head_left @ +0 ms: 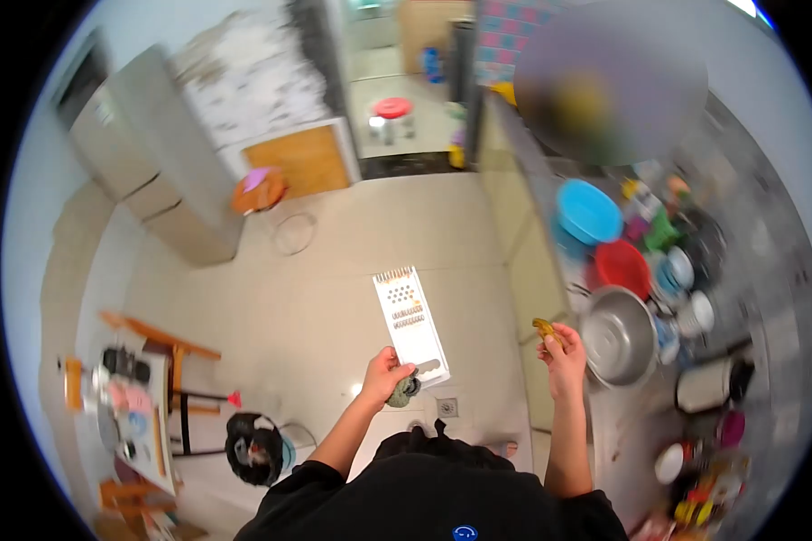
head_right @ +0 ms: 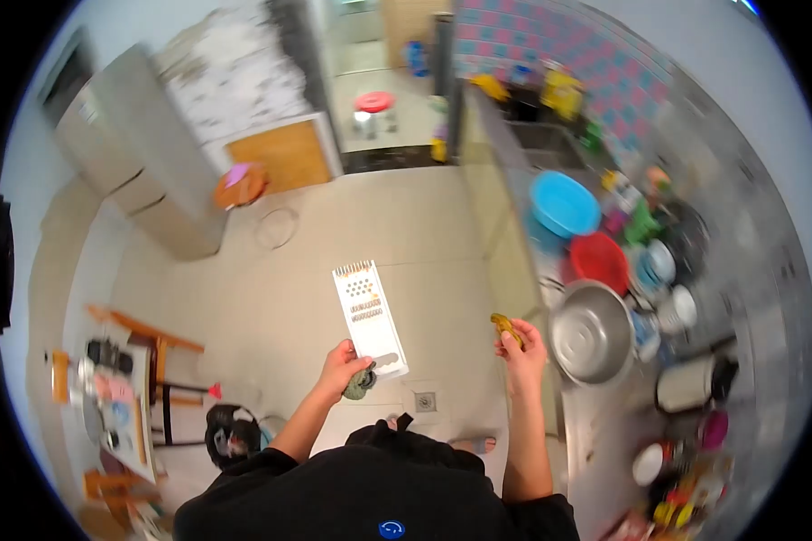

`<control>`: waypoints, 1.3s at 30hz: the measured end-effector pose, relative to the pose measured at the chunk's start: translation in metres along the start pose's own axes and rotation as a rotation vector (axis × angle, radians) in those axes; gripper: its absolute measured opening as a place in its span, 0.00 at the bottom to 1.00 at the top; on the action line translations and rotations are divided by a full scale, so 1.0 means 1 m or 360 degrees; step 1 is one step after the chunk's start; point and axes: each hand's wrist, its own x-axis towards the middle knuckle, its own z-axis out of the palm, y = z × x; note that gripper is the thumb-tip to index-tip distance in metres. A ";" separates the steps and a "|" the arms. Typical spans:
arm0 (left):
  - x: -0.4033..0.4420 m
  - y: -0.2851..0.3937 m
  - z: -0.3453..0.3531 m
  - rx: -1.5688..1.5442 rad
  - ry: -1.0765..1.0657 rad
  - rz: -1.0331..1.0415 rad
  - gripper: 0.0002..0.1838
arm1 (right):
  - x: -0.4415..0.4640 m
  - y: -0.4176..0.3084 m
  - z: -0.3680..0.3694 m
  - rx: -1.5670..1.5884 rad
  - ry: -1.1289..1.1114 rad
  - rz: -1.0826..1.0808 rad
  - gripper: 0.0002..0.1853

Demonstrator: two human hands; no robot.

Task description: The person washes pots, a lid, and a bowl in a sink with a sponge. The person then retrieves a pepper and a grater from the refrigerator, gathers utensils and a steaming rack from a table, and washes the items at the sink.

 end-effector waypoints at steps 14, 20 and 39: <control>-0.069 0.051 -0.365 -0.0338 0.1369 0.0417 0.14 | 0.066 0.158 0.379 -0.0097 -0.0739 0.0282 0.14; -0.063 0.101 -0.444 -0.0135 0.1725 0.0237 0.14 | 0.097 0.214 0.600 0.0108 -0.1327 0.0693 0.15; -0.083 0.189 -0.832 -0.0100 0.2342 0.0559 0.15 | -0.100 0.421 1.144 -0.0687 -0.2404 0.0910 0.08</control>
